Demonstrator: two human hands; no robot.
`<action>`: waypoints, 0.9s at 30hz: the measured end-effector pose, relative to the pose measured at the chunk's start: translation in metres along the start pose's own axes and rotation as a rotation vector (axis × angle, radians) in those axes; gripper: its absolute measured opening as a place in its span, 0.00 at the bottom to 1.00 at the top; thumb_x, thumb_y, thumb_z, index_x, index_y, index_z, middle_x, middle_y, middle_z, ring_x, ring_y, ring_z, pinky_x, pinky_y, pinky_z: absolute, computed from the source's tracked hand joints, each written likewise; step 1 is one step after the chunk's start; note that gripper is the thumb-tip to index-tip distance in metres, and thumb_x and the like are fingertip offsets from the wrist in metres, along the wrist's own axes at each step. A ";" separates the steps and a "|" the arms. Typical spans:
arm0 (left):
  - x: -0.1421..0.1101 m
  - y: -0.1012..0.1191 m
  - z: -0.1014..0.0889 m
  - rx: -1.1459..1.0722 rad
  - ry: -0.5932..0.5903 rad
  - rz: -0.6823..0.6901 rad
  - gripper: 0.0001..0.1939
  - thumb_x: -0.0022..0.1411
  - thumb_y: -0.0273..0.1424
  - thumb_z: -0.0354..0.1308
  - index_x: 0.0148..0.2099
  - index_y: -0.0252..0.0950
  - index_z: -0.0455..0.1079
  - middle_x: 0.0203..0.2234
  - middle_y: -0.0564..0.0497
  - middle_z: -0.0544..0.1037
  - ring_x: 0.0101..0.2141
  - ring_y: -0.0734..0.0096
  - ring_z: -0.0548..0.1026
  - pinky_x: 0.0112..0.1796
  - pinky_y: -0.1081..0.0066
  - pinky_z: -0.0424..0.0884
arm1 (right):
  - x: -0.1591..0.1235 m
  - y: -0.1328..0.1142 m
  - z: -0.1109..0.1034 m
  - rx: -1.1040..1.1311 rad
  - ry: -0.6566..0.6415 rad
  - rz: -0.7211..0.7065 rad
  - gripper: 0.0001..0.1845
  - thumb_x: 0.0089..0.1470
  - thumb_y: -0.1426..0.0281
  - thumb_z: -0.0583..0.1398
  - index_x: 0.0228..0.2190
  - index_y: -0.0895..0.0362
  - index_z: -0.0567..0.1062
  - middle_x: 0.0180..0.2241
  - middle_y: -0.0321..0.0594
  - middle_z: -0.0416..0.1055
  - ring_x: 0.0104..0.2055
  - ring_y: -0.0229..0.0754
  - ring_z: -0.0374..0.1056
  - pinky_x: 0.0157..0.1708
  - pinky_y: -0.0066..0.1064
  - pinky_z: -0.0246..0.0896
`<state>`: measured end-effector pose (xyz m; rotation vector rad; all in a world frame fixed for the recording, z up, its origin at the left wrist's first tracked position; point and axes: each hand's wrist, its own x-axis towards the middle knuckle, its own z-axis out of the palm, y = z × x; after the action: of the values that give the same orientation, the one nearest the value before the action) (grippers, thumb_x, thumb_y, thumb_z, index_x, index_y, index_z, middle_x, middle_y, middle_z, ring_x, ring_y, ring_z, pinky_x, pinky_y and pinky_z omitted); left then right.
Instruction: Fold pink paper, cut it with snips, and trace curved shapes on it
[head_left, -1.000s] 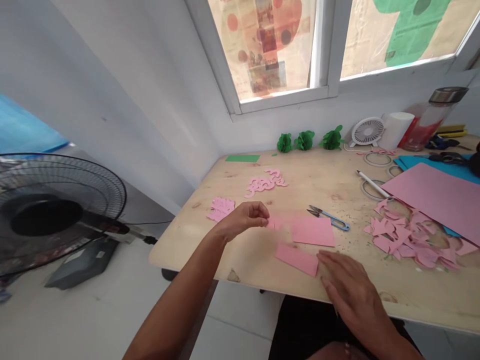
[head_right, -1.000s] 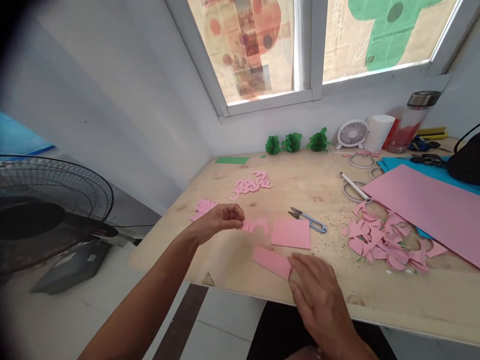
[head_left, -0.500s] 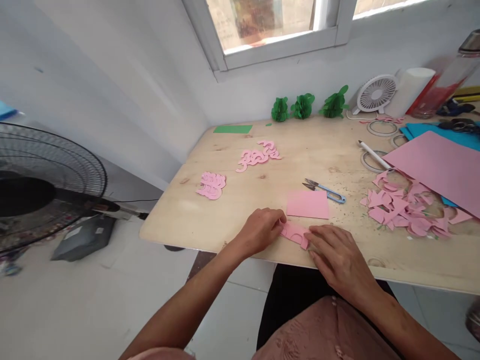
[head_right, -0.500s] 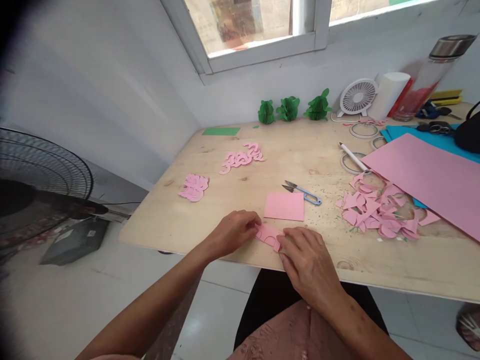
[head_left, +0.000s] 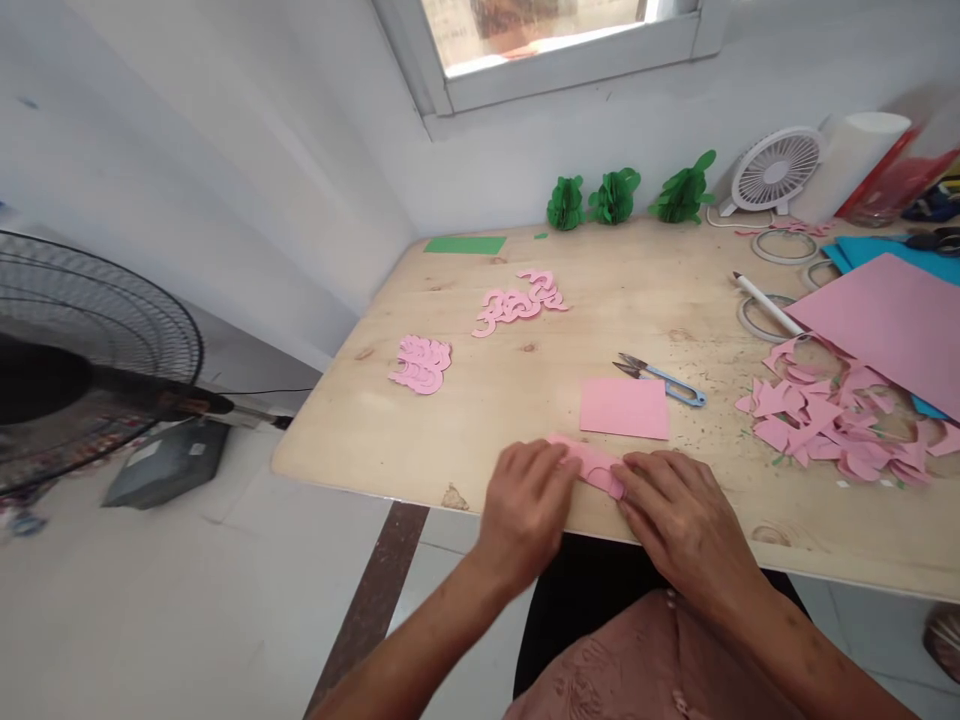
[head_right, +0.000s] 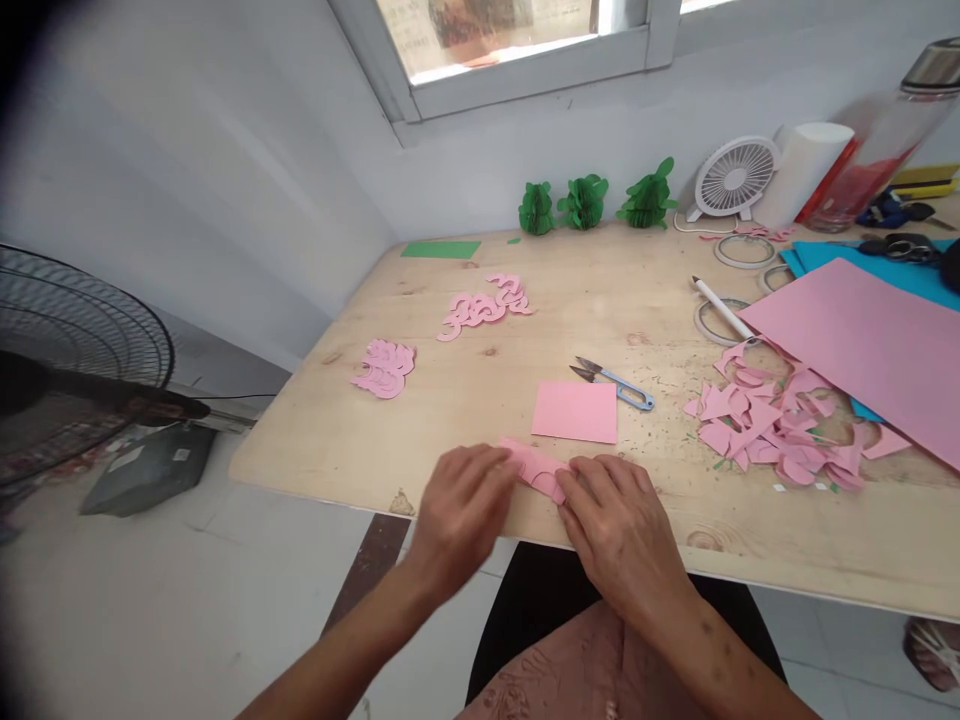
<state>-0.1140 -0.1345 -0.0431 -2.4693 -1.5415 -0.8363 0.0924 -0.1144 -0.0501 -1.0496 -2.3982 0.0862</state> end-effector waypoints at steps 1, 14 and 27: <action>-0.005 0.006 0.002 -0.004 -0.008 0.046 0.14 0.61 0.21 0.50 0.49 0.34 0.68 0.45 0.43 0.76 0.47 0.59 0.71 0.47 0.58 0.66 | 0.000 0.000 0.000 0.000 -0.003 0.000 0.13 0.60 0.72 0.55 0.46 0.58 0.72 0.43 0.47 0.72 0.45 0.49 0.64 0.43 0.41 0.58; -0.020 0.028 0.010 -0.024 -0.050 -0.070 0.13 0.61 0.24 0.52 0.47 0.35 0.70 0.47 0.44 0.76 0.44 0.59 0.70 0.43 0.58 0.67 | 0.006 0.001 0.000 0.020 -0.053 0.001 0.11 0.59 0.74 0.54 0.43 0.58 0.73 0.39 0.46 0.71 0.42 0.48 0.64 0.39 0.39 0.57; -0.024 0.033 0.012 -0.037 -0.025 -0.092 0.15 0.60 0.22 0.51 0.49 0.35 0.69 0.48 0.43 0.76 0.47 0.58 0.70 0.45 0.57 0.66 | 0.008 0.004 0.003 -0.009 -0.062 -0.017 0.12 0.60 0.73 0.54 0.44 0.57 0.73 0.40 0.47 0.72 0.43 0.49 0.64 0.39 0.40 0.58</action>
<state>-0.0883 -0.1647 -0.0591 -2.4602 -1.6750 -0.8583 0.0895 -0.1054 -0.0502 -1.0451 -2.4645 0.1040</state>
